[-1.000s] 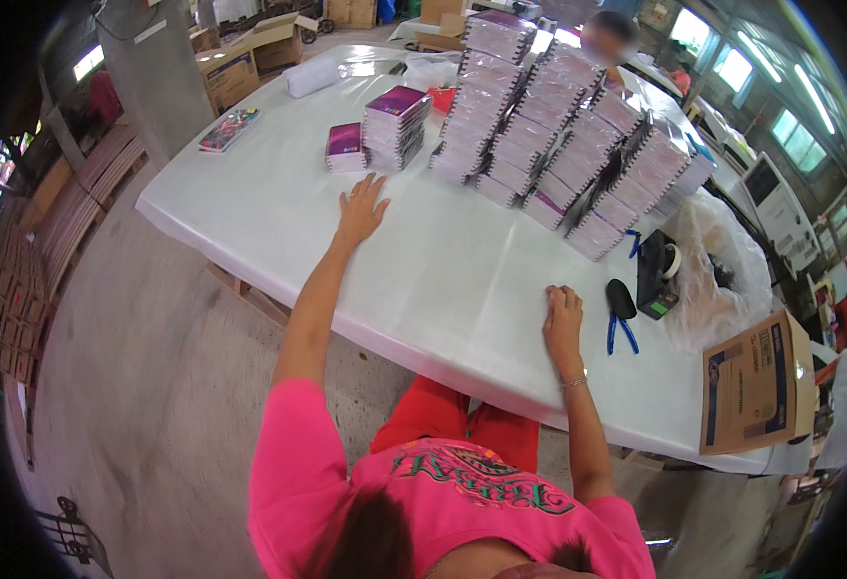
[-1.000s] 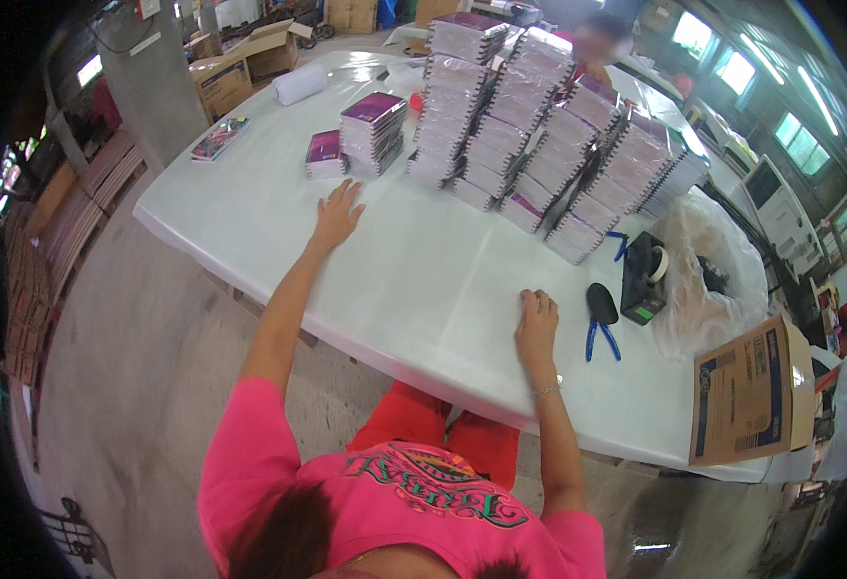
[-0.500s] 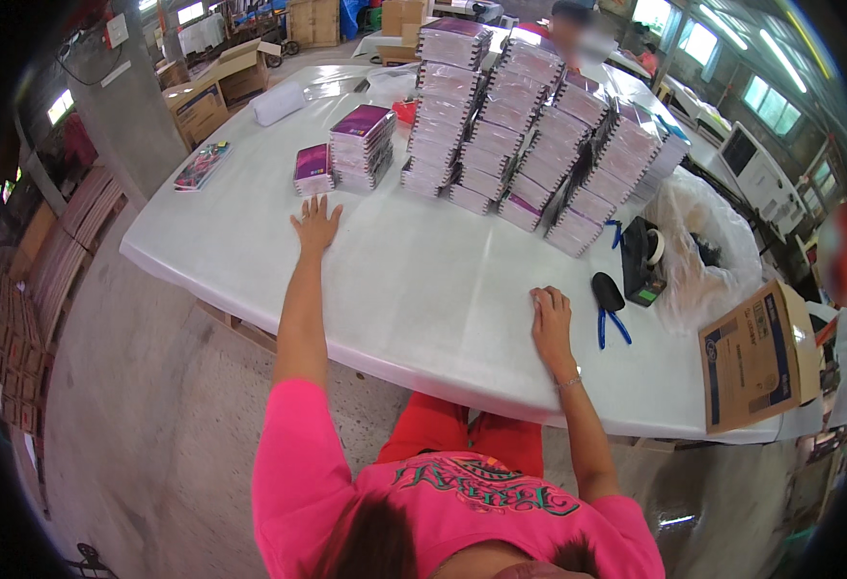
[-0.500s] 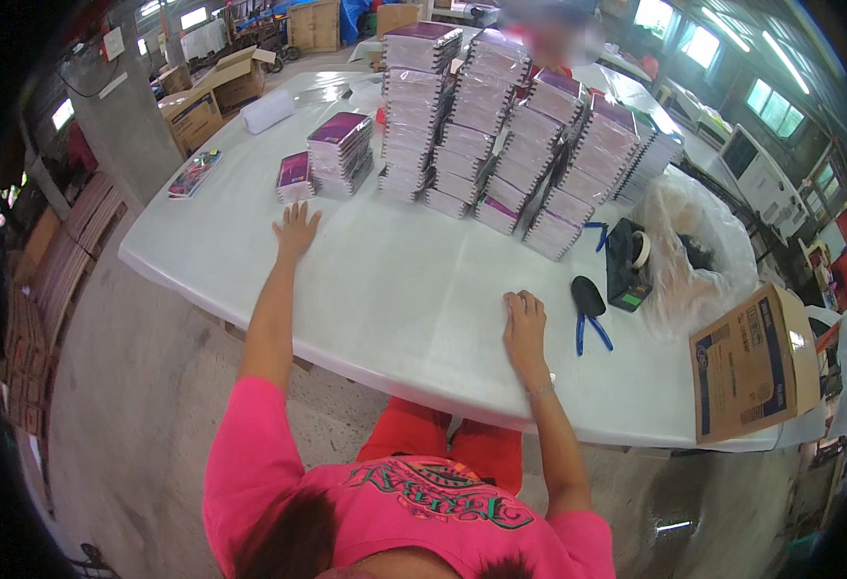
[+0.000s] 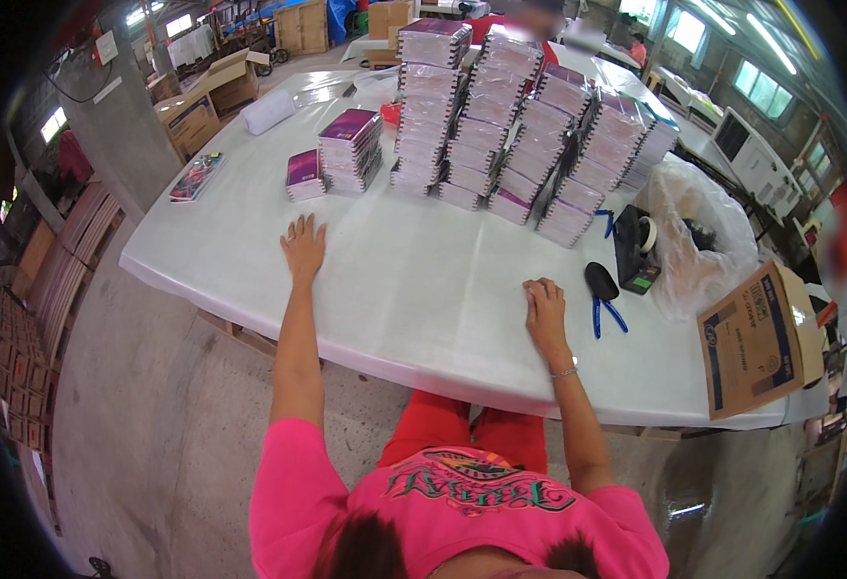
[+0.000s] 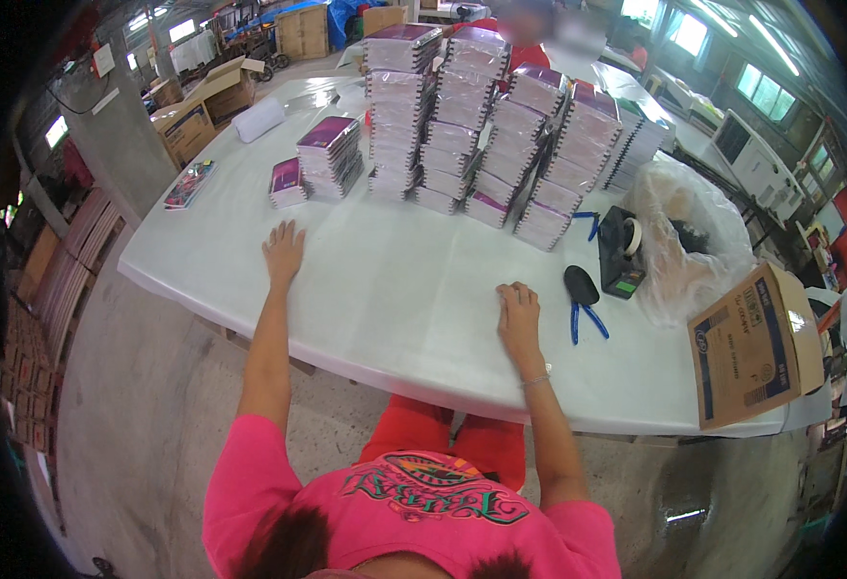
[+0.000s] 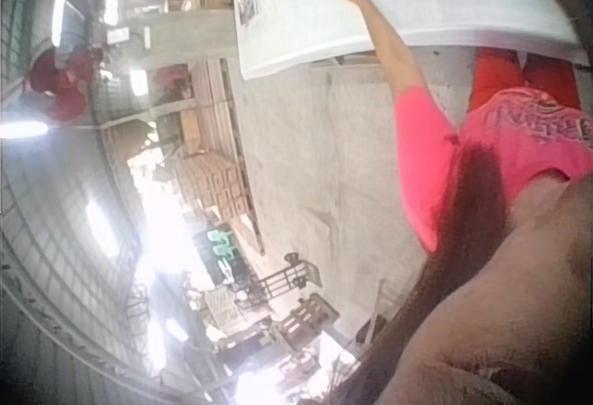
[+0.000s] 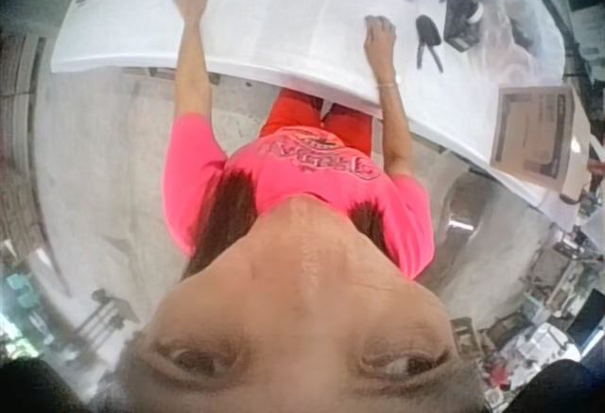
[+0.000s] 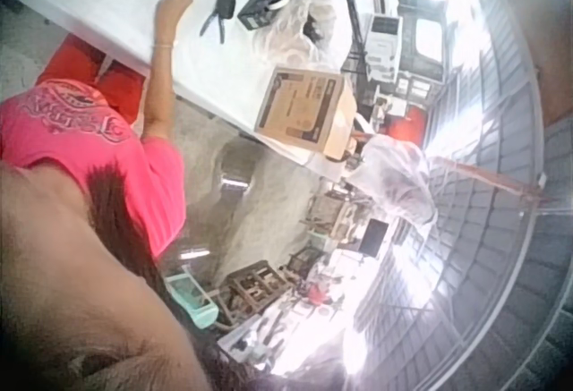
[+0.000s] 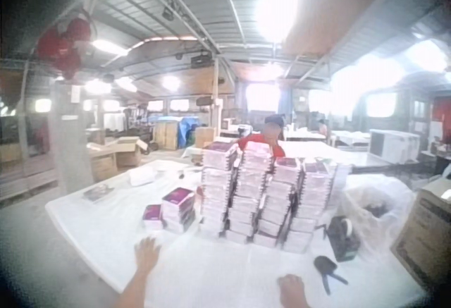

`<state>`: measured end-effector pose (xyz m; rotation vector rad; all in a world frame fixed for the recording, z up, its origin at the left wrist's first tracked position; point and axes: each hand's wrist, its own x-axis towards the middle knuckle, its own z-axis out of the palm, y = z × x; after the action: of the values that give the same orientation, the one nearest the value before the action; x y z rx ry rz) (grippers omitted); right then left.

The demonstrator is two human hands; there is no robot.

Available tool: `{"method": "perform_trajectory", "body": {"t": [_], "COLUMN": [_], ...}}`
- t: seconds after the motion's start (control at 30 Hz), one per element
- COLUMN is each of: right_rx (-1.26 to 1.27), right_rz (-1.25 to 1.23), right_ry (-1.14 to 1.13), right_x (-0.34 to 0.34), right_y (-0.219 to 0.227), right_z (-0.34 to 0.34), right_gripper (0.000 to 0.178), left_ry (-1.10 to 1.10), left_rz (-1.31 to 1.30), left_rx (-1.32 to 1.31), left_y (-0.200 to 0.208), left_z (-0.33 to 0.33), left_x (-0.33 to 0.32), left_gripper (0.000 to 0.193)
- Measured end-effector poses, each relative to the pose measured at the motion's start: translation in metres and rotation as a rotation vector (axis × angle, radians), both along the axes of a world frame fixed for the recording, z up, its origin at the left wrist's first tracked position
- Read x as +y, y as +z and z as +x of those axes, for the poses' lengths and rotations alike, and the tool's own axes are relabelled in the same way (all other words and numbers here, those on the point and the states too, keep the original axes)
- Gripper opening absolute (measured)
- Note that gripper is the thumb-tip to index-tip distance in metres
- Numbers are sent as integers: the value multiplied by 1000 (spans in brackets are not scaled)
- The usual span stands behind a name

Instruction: The person wraps a stack of notebooks in clear plastic film, seals it with tape, and places it on a table. They then unwrap a bundle of black spiral bindings and place them on the table, followed by moving stacks of notebooks and a cardboard box.

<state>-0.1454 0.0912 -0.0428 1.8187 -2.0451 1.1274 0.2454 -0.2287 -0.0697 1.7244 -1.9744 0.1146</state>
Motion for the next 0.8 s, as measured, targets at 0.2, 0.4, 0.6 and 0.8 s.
{"method": "perform_trajectory", "body": {"t": [0.2, 0.4, 0.6, 0.8], "right_rx": [-37, -56, -49, -70], "right_rz": [9, 7, -22, -48], "right_ry": [17, -7, 41, 39], "right_x": [0, 4, 0, 4], "right_y": [1, 4, 0, 3], "right_z": [-3, 0, -1, -2], "right_gripper": [23, 21, 20, 21], "left_ry": [-9, 20, 21, -152], "left_rz": [-42, 140, -92, -62], "left_rx": [42, 47, 244, 196], "left_y": [0, 4, 121, 138], "left_z": [1, 2, 45, 56], "left_x": [6, -21, -130, -150], "left_gripper": [52, 58, 70, 70]}}
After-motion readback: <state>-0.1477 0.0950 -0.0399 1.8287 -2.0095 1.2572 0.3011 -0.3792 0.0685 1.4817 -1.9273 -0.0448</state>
